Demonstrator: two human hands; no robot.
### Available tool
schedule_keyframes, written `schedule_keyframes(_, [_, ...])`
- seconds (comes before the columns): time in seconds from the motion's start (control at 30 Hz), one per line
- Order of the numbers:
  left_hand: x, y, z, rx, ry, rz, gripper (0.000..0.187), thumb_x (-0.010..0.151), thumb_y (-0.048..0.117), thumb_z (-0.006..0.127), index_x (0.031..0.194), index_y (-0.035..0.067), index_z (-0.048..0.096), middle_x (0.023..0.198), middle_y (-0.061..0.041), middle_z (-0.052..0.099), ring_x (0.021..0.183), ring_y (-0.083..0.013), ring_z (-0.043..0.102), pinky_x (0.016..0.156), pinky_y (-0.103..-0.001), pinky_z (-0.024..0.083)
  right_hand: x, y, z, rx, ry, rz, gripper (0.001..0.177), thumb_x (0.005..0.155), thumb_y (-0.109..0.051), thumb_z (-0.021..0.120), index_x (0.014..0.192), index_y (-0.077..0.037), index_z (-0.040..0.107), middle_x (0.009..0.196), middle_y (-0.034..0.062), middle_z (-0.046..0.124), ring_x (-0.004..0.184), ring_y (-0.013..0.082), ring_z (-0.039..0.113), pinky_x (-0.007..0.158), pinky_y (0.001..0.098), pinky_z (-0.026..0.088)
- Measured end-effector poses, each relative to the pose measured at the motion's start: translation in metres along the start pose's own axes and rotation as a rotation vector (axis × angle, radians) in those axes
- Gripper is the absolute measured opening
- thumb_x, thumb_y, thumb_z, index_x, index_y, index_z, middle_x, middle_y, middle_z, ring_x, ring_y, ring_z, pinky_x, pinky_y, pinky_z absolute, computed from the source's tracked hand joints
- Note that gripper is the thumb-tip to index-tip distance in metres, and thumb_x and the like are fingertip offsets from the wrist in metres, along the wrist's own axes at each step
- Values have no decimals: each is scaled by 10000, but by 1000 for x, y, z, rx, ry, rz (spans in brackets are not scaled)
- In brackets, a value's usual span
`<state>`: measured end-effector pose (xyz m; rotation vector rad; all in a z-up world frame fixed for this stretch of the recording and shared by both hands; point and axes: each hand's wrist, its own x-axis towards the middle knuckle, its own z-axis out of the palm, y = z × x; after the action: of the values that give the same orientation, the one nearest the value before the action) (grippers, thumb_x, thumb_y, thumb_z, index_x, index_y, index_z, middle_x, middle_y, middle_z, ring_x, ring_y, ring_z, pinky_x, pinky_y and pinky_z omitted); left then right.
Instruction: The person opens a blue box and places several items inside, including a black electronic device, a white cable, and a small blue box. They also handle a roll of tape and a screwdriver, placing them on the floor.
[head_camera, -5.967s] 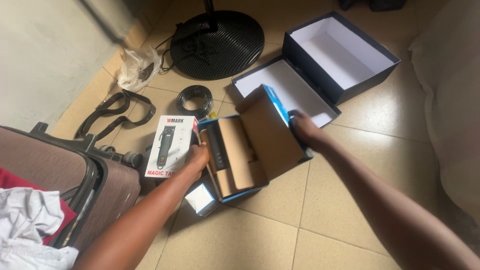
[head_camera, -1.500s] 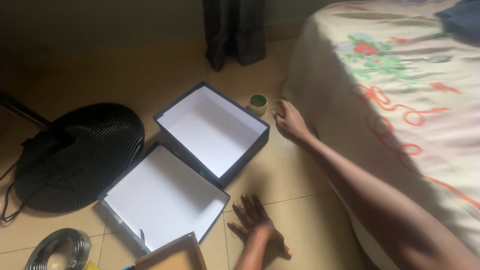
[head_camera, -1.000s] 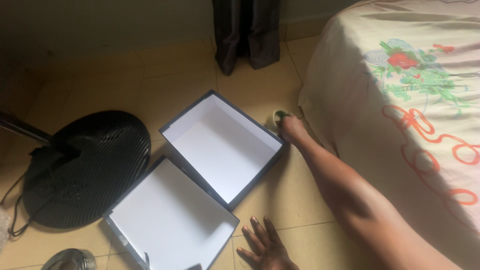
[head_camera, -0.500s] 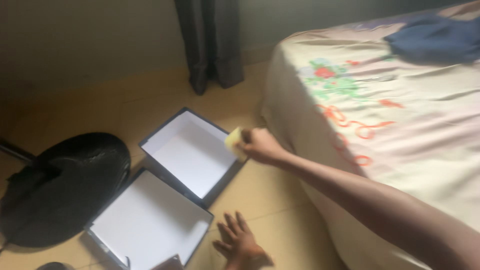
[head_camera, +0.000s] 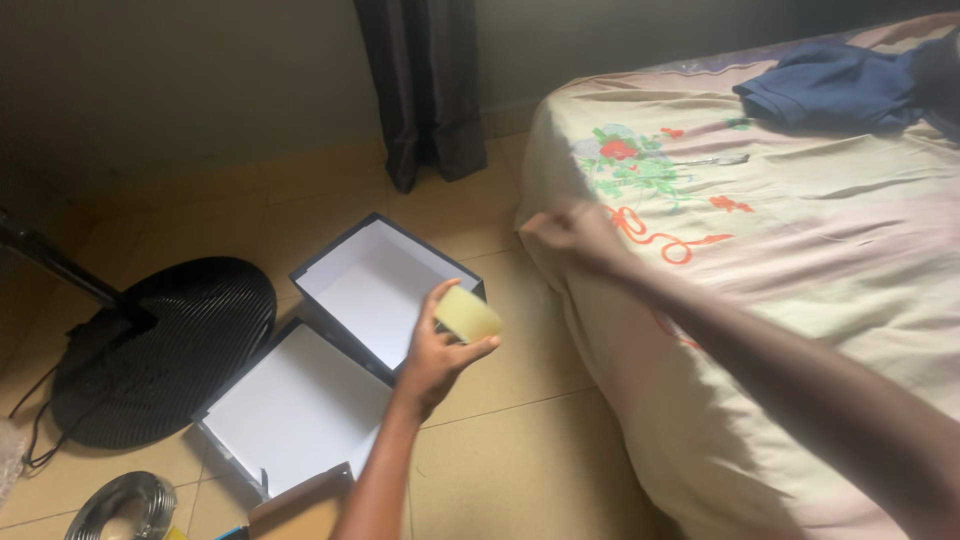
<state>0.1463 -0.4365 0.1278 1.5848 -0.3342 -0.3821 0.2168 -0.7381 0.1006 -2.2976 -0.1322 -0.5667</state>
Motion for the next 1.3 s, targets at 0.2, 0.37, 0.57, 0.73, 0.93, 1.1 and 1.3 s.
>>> schedule_keyframes(0.2, [-30, 26, -33, 228, 113, -121, 1023, 635, 170, 888, 1513, 252, 369, 1241, -150, 673, 1080, -264, 730, 913, -394, 614, 67, 220, -115, -747, 350, -16, 691, 787, -83, 586, 1459, -20, 439, 1403, 302, 510, 1289, 546, 459, 983, 727, 383])
schedule_keyframes(0.37, [-34, 20, -60, 290, 137, -135, 1024, 607, 146, 900, 1501, 224, 406, 1253, -161, 661, 1084, -278, 720, 905, -391, 650, 63, 268, -124, -1004, 60, 256, 371, 994, -290, 532, 1332, -161, 615, 1360, 188, 583, 1293, 447, 529, 1024, 781, 299])
schedule_keyframes(0.57, [-28, 15, -58, 254, 150, 12, 985, 621, 154, 912, 1476, 162, 422, 1287, -114, 648, 1118, -252, 699, 935, -366, 593, 50, 229, -128, -1200, 70, 268, 245, 1053, -221, 544, 1222, -170, 713, 1241, 150, 690, 1181, 361, 644, 1032, 580, 421])
schedule_keyframes(0.73, [-32, 28, -61, 195, 155, 33, 990, 627, 155, 904, 1486, 144, 411, 1247, -138, 677, 1128, -265, 703, 962, -374, 593, 47, 209, -130, -1078, 36, 393, 369, 912, -238, 634, 1253, -99, 657, 1228, 211, 701, 1211, 428, 645, 1058, 616, 398])
schedule_keyframes(0.93, [-38, 55, -79, 240, 171, 92, 1023, 628, 186, 907, 1502, 143, 376, 1277, -126, 635, 1141, -252, 689, 980, -376, 591, 39, 194, -148, -936, -39, 408, 472, 911, -209, 598, 1359, -60, 603, 1372, 322, 551, 1209, 542, 569, 1013, 733, 339])
schedule_keyframes(1.1, [-33, 73, -84, 240, 165, 163, 1010, 614, 204, 915, 1469, 110, 386, 1241, -127, 625, 1142, -244, 679, 977, -374, 608, 13, 202, -147, -954, 75, 255, 558, 786, -109, 653, 1319, 39, 575, 1301, 334, 597, 1147, 524, 611, 918, 673, 442])
schedule_keyframes(1.3, [-36, 81, -86, 285, 153, 191, 978, 617, 222, 920, 1450, 108, 421, 1231, -117, 630, 1140, -225, 683, 974, -356, 613, 14, 187, -148, -1214, 61, 51, 170, 987, -113, 607, 1076, 5, 689, 951, 272, 747, 1050, 437, 696, 920, 569, 524])
